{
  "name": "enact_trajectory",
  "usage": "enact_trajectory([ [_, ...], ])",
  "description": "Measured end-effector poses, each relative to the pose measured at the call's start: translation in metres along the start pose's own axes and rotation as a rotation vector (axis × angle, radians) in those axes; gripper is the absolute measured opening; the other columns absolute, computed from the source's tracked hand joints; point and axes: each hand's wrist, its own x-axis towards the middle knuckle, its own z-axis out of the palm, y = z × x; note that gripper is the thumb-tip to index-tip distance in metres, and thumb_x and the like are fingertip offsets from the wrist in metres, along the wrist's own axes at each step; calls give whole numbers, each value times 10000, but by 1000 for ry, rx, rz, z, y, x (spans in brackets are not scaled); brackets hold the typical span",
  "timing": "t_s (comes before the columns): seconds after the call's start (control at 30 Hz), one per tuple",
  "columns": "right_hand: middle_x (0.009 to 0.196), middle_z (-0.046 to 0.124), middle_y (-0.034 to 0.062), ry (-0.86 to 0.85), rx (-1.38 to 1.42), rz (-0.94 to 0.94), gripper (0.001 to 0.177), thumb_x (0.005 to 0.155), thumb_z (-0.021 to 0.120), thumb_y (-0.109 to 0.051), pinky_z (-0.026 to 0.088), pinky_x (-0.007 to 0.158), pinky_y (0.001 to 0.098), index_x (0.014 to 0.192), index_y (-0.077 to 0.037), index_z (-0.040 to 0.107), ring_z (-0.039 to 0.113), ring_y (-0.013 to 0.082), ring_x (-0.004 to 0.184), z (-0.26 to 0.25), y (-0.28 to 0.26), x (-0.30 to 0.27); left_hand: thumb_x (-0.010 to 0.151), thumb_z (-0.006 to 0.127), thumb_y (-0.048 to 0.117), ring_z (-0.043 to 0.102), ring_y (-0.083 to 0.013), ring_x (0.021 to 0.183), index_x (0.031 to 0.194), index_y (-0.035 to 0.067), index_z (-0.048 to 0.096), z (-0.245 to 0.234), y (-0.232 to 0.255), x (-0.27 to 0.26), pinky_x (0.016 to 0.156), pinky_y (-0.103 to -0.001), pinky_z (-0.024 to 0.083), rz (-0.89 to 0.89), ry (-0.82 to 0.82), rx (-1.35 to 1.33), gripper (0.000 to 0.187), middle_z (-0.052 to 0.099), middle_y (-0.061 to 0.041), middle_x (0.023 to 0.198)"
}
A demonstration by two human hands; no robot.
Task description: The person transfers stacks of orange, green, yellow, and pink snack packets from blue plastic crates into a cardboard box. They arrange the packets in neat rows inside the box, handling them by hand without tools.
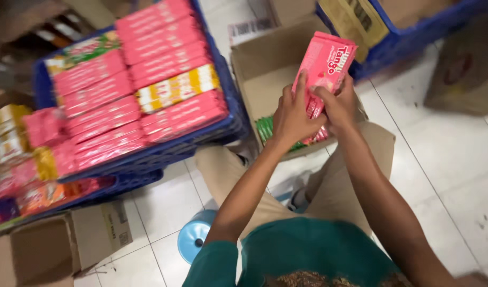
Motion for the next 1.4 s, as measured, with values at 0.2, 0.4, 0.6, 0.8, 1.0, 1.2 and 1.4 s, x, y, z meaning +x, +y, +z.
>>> enact_trajectory([
  [0.2, 1297, 681, 43, 21, -574, 250, 846, 704, 854, -613, 391, 1036, 518, 1406, -391, 439, 663, 357, 1192, -55, 67, 53, 933, 677, 431, 450, -526, 1411, 1629, 124, 289, 59, -106, -6, 1103, -604, 469, -69, -259, -2, 853, 380, -284, 1535],
  [0.4, 1315, 670, 144, -120, -704, 215, 849, 758, 846, -539, 510, 1021, 580, 1388, -345, 312, 639, 390, 1234, -56, 173, 144, 758, 803, 328, 366, -570, 1442, 1555, 158, 467, 170, -315, -95, 1082, -690, 413, -236, -237, 438, 881, 284, -332, 1600],
  [0.6, 1280, 616, 329, -162, -993, -157, 1023, 804, 821, -428, 477, 907, 593, 1509, 51, 255, 594, 545, 1122, -57, 359, 208, 719, 643, 0, 244, -610, 1458, 1512, 59, 421, 171, -341, -84, 1167, -594, 330, -252, -256, 342, 826, 27, -260, 1693],
  [0.8, 1256, 607, 290, -55, -1014, 105, 919, 831, 844, -504, 462, 923, 609, 1458, -69, 333, 585, 528, 1130, -17, 366, 222, 712, 607, 30, 234, -454, 1547, 1417, -12, 532, 177, -347, -95, 1247, -444, 243, -107, -193, 451, 710, 259, -395, 1588],
  [1.0, 1286, 559, 244, -23, -1137, 26, 1022, 856, 834, -279, 510, 861, 613, 1599, -68, 164, 595, 482, 1110, -20, 462, 233, 764, 575, -107, 185, -481, 1561, 1385, 3, 563, 167, -332, -86, 1087, -462, 448, -172, -253, 279, 631, 152, -348, 1613],
  [1.2, 1244, 497, 338, -238, -1162, 203, 970, 905, 738, -149, 480, 766, 654, 1654, -298, 139, 557, 578, 1043, -12, 462, 223, 679, 615, 49, 176, -446, 1552, 1486, 28, 481, 170, -333, -83, 1211, -471, 255, -196, -470, 513, 818, 281, -426, 1546],
  [1.4, 1280, 454, 284, -261, -1347, 118, 878, 986, 706, -342, 486, 809, 663, 1659, -335, 143, 501, 484, 1052, -13, 498, 222, 682, 587, -22, 234, -488, 1502, 1517, 21, 437, 169, -332, -84, 1198, -529, 312, -173, -465, 453, 849, 383, -381, 1475],
])
